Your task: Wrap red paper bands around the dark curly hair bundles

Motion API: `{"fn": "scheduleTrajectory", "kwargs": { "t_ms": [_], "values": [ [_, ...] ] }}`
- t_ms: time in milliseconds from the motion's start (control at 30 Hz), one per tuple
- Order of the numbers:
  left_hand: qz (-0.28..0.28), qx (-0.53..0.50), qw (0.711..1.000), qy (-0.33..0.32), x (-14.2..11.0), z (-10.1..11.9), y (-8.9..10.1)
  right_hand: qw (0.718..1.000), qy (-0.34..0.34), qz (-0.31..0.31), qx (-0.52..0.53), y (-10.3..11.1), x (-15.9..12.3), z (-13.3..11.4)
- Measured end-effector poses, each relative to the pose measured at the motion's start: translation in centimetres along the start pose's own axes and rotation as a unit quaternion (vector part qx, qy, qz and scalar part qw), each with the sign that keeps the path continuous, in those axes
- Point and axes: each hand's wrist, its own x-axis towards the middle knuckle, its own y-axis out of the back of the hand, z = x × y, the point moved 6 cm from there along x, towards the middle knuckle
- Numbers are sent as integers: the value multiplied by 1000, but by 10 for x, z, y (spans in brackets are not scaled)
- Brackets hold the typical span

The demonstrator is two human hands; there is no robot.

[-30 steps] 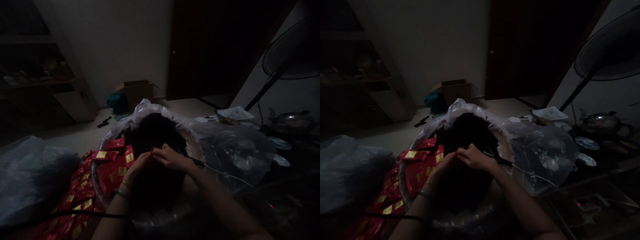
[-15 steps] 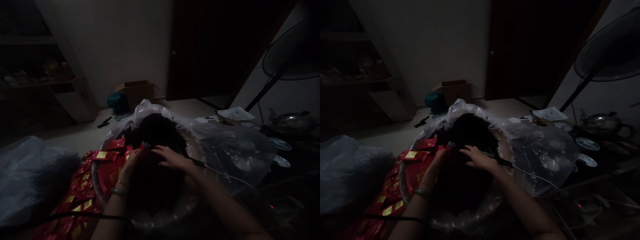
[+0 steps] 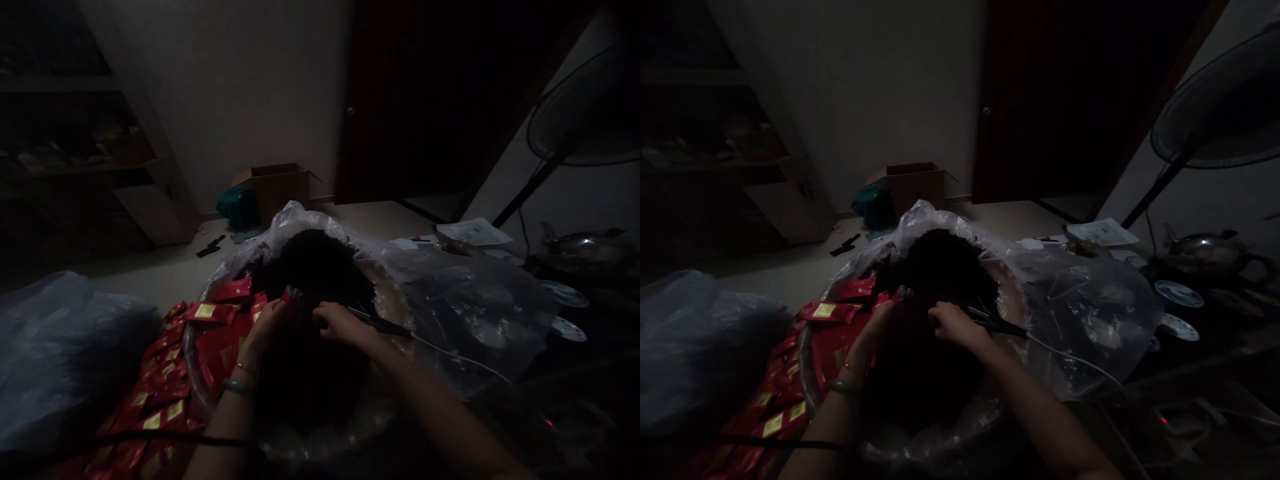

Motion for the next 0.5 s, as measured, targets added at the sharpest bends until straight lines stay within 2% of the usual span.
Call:
{"fn": "scheduleTrajectory", "kwargs": {
  "t_ms": [67,167,300,400,500],
  "values": [
    [-1,0,1000,8,-2,2,-2,998,-4,28,50,14,-2,2],
    [-6,9,1000,24,-3,2,-5,985,-14,101,137,43,-7,4],
    [-15,34,999,39,-3,-3,-12,942,-11,211,261,73,-18,-2],
    [-36,36,998,43,-4,-6,-20,917,12,258,304,75,-22,-16],
    [-59,23,997,41,-7,-5,-26,917,32,234,321,65,-20,-31]
  ]
}}
